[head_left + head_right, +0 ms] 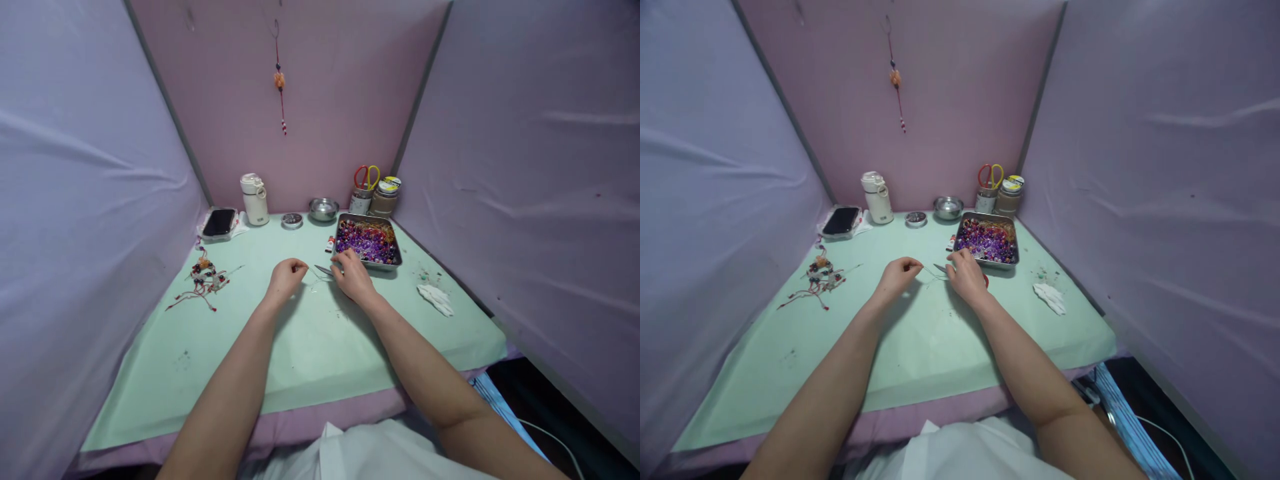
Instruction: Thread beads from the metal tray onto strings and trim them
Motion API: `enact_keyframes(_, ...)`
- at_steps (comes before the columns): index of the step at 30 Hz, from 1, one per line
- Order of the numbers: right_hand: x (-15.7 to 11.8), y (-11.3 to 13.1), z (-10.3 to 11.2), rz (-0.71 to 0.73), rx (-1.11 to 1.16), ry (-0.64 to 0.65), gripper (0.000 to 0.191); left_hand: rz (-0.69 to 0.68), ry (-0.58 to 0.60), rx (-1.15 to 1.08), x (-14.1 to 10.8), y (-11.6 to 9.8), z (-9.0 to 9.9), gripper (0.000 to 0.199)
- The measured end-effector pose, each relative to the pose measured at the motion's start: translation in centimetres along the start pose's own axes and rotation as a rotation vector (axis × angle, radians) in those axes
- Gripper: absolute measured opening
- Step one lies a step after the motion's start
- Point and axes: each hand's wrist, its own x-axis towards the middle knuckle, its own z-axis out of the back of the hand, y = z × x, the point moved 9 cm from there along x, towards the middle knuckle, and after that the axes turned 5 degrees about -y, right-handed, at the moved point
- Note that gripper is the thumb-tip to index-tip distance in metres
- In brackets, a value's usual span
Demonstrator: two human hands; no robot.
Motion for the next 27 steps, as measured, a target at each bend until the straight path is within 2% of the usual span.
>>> enact_keyframes(3, -0.4, 1.6, -0.7, 0.071, 0.177, 0.021, 0.023, -0.038, 0.072, -0.051, -0.3, -0.8, -1.0, 0.02)
enact_keyframes(6, -0.7, 2.0, -2.2, 0.0, 0.351, 0.139, 0.022, -0.039, 0.13, -0.136, -0.5, -1.1, -1.7, 0.022)
enact_keyframes(9, -0.8, 1.5, -2.7, -0.098, 0.409, 0.194, 0.019, 0.031, 0.151, -0.256, -0.6, -0.7, -1.9, 0.024)
enact_keyframes(16, -0.5, 0.3, -2.1, -0.15, 0.44, 0.15, 0.024, 0.252, 0.205, -0.702, -0.8, 0.8, -2.8, 0.038)
enact_keyframes(22, -0.4, 0.0, -2.3, -0.161, 0.475, 0.143, 0.024, 0.333, 0.171, -0.849, -1.0, 0.7, -2.5, 0.021)
enact_keyframes(27, -0.3, 0.3, -2.1, -0.163, 0.481, 0.138, 0.023, 0.374, 0.112, -0.862, -0.8, 0.7, -2.3, 0.008)
